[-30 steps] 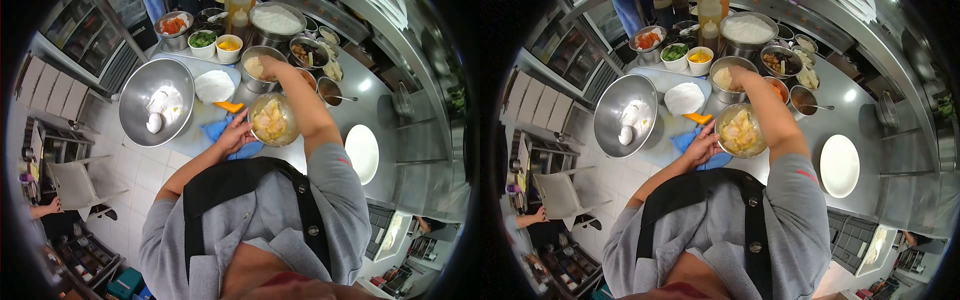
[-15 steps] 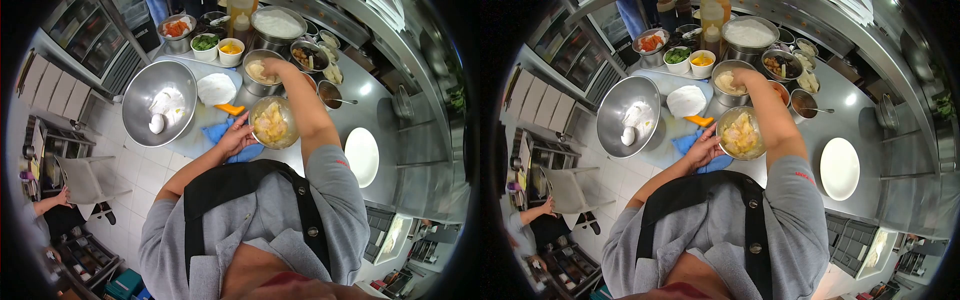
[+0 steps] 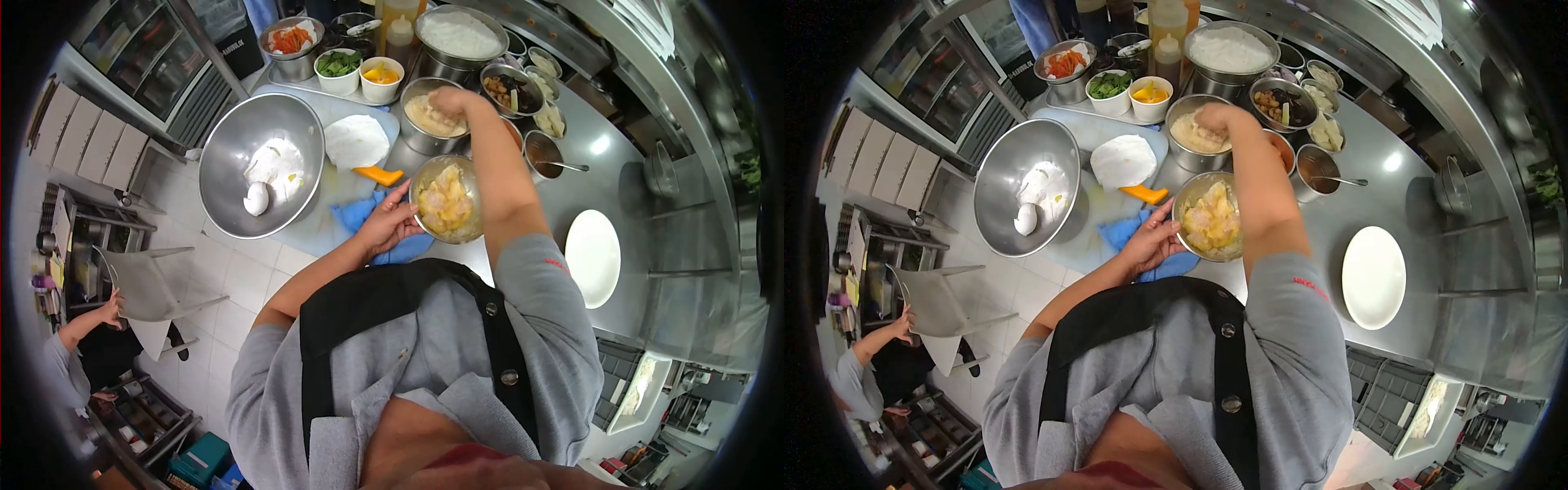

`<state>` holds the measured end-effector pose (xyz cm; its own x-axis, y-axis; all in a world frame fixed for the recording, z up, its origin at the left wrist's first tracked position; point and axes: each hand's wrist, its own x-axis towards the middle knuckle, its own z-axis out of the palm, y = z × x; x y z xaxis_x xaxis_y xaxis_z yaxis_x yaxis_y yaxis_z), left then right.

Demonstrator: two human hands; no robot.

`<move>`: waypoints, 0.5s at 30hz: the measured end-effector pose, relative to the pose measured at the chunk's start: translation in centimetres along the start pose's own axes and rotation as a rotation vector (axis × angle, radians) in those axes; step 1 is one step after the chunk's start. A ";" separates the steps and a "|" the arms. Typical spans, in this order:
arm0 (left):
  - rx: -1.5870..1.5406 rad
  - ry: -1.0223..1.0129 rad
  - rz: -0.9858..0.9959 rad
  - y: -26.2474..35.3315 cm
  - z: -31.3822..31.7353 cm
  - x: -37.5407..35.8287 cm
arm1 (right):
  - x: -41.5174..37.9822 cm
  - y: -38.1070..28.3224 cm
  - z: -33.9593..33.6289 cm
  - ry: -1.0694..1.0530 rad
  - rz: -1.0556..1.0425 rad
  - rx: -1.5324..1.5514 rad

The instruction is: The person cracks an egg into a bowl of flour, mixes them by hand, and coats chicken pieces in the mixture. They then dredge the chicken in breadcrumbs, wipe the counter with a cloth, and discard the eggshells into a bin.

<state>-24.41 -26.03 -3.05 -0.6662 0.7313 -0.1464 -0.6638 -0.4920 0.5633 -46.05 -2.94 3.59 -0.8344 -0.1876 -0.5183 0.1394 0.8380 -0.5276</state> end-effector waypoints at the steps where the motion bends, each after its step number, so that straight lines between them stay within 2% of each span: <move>1: 0.006 -0.005 -0.007 0.0 0.0 -0.1 | 0.2 0.3 0.0 0.088 -0.045 0.190; 4: 0.018 -0.018 -0.014 0.1 0.0 0.1 | -0.5 0.4 0.5 0.087 0.034 0.423; 5: 0.018 -0.014 -0.020 0.1 -0.1 0.1 | 0.9 0.7 1.4 0.102 0.003 -0.117; 8: 0.020 -0.015 -0.023 0.3 0.0 0.1 | 0.4 -1.3 0.0 -0.037 0.121 -0.193; 9: 0.018 -0.015 -0.025 0.3 0.0 0.0 | 0.3 -1.6 -0.3 0.004 0.030 -0.237; 12: 0.023 -0.021 -0.013 0.3 0.2 0.1 | -0.9 -2.5 -1.6 0.012 -0.010 -0.242; 15: 0.020 -0.016 -0.028 0.5 0.3 -0.1 | -1.4 -2.1 1.6 0.212 -0.139 -0.474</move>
<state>-24.53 -26.19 -2.51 -0.6420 0.7520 -0.1495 -0.6750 -0.4618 0.5755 -44.28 -5.24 4.35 -0.9239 -0.2472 -0.2921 -0.1955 0.9611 -0.1949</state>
